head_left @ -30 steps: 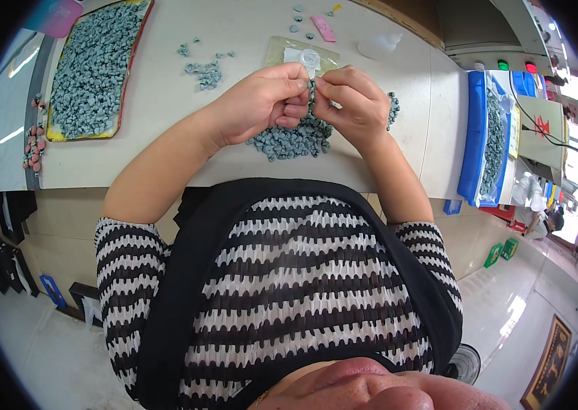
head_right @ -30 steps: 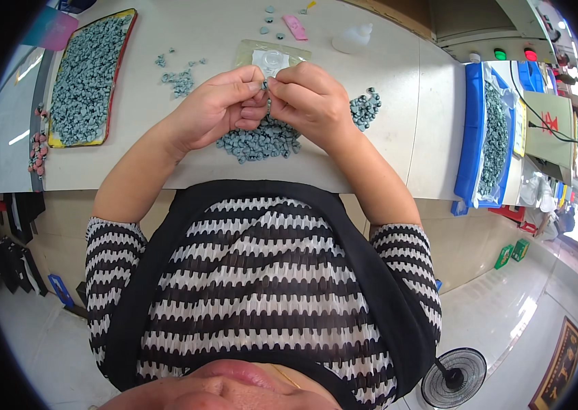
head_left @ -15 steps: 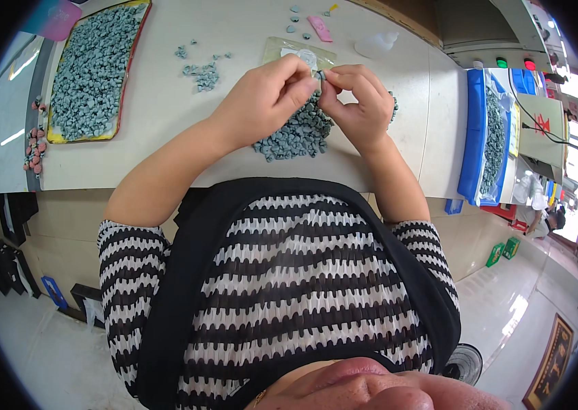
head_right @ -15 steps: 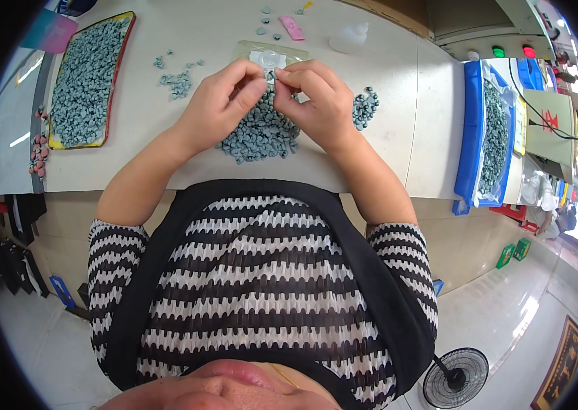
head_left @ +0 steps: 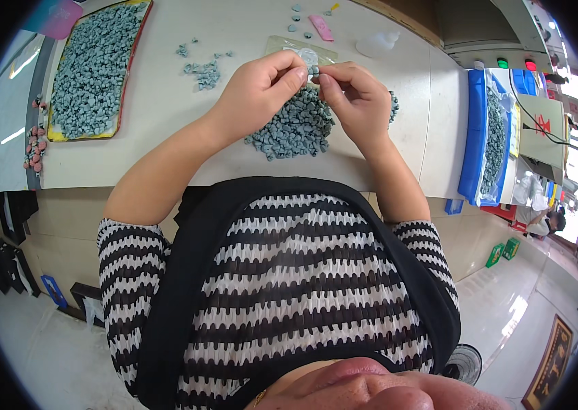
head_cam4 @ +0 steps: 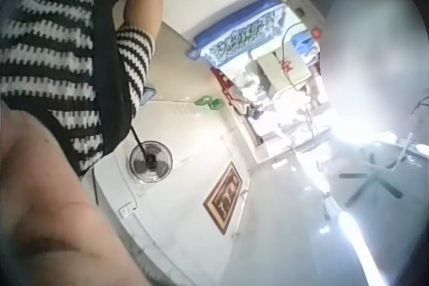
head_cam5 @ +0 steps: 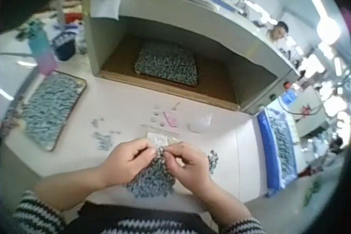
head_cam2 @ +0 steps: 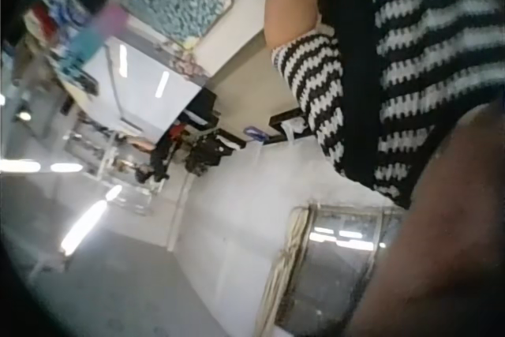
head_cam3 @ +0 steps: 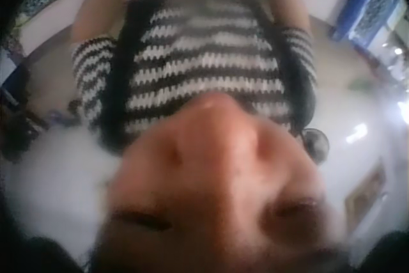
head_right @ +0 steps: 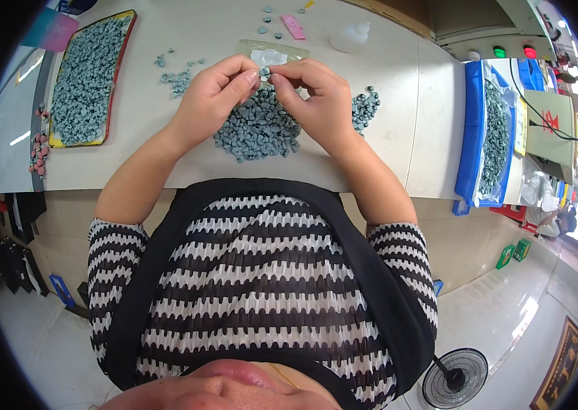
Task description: The person assembles small components by hand, picking up miniature pieces, attaching tiny inserts to them, and placing the assembled parts on the table.
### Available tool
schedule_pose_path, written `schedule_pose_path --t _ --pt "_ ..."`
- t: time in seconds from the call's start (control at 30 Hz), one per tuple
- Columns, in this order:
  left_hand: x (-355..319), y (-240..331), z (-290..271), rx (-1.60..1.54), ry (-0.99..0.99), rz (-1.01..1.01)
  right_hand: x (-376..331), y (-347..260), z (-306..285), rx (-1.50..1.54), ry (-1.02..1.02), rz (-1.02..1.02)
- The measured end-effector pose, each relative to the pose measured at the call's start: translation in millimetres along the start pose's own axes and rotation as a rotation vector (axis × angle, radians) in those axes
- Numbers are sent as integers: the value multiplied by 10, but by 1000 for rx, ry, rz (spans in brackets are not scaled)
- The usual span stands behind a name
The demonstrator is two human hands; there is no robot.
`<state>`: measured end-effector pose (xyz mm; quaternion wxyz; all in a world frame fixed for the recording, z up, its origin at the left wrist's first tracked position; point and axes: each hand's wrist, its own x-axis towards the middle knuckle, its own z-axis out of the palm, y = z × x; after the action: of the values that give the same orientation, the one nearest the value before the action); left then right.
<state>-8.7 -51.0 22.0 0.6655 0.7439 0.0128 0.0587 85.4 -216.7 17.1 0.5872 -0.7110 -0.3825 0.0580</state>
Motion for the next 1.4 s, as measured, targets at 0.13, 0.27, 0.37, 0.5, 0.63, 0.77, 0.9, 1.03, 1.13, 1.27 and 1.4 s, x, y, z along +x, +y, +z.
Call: schedule_pose_path --t 0.13,0.27,0.37,0.5,0.63,0.77,0.9,1.03,1.13,1.27,1.4 --pt "15 -5 -7 -259 -51 -83 0 -19 -7 1 -18 51" --pt "17 -7 -6 -294 -65 -104 -4 -6 -5 -11 -32 61" --pt "21 -5 4 -288 -63 -114 -6 -1 -15 2 -35 69" --pt "29 -26 -4 -306 -70 -116 4 17 -11 -21 -46 56" --pt "23 -42 18 -252 -55 -101 2 36 -7 -35 -38 8" --pt "7 -30 28 7 -10 -50 -1 29 -1 -58 -22 -43" --pt "1 14 36 207 26 100 2 -15 8 -136 14 -135" --pt "12 -58 58 321 76 263 6 -48 21 -208 31 -211" --pt "15 -46 76 377 101 332 1 -11 32 -219 47 -260" --pt "9 -36 73 423 88 279 44 -59 11 -232 21 -276" --pt "15 -48 20 469 10 129 118 -129 -187 -315 -296 -108"
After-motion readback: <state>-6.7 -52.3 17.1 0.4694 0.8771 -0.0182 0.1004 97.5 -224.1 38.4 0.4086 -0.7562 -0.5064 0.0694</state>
